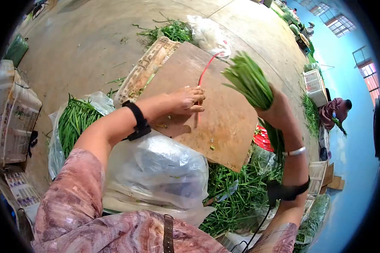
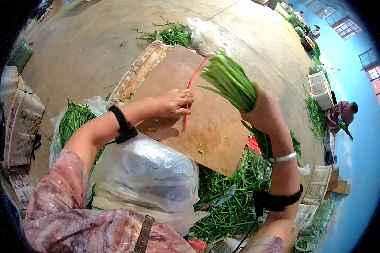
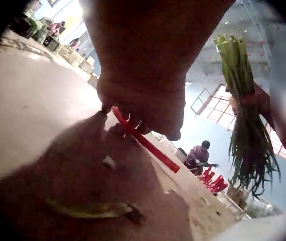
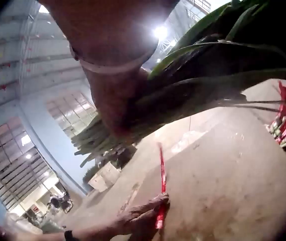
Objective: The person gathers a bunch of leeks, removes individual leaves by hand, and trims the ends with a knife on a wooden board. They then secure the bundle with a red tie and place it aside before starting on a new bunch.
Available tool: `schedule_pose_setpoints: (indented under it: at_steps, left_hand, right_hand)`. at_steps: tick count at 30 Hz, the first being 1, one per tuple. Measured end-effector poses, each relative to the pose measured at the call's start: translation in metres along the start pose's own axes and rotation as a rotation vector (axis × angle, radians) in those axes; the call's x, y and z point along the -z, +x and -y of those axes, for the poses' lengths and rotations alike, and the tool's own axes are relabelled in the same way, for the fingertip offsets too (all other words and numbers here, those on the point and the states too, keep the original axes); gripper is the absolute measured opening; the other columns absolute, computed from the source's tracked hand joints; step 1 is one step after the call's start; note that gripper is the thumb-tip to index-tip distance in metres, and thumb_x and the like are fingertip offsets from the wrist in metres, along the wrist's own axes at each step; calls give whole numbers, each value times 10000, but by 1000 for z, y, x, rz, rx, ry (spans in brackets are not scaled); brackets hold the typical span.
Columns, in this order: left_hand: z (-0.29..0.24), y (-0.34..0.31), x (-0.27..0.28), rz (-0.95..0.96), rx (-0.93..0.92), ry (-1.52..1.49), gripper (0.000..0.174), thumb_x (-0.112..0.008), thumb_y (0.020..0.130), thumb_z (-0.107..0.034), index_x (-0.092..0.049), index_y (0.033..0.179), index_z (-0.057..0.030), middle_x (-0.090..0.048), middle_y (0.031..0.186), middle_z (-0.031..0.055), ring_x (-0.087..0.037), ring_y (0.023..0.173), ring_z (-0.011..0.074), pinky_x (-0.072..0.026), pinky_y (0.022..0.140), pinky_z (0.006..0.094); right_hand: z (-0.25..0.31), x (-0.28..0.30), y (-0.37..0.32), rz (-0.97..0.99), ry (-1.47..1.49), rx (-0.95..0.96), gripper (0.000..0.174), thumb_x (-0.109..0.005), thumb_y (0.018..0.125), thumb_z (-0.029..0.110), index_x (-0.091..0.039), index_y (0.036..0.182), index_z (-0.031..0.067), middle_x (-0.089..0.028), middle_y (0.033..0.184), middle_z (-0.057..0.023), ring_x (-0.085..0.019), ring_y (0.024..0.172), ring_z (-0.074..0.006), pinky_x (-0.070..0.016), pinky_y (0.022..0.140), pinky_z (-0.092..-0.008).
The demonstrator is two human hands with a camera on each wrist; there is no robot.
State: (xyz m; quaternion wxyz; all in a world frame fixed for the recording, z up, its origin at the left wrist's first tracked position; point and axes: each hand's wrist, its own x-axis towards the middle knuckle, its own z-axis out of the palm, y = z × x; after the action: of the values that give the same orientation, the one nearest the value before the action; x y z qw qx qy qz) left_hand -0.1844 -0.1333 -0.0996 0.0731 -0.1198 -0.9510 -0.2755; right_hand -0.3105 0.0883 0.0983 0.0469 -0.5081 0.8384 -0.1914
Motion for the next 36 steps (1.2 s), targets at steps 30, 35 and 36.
schedule_pose_setpoints:
  at_steps: [30, 35, 36]
  left_hand:
    - [13, -20, -7, -68, -37, 46, 568, -447, 876, -462, -494, 1194, 5, -447, 1276, 198, -370, 1229, 331, -255, 1048, 417]
    - [9, -20, 13, -495, -98, -343, 313, -614, 812, -250, -599, 1012, -11, -606, 936, 176, -585, 886, 302, -469, 788, 386]
    - [-3, -19, 30, -606, -119, -159, 291, -629, 792, -243, -613, 1001, -41, -603, 972, 159, -584, 903, 287, -467, 792, 381]
  right_hand:
    - [-7, -177, 124, 238, -389, -2, 419, -665, 648, 143, -484, 1002, 9, -609, 896, -235, -599, 877, -379, -488, 741, -457]
    - [-3, -170, 126, 261, -121, 248, 468, -692, 695, 238, -510, 1064, 15, -621, 894, -218, -614, 843, -357, -501, 688, -423]
    - [-57, -204, 140, 373, 324, 36, 449, -660, 745, 239, -510, 1120, 41, -608, 1011, -184, -581, 970, -304, -473, 798, -389]
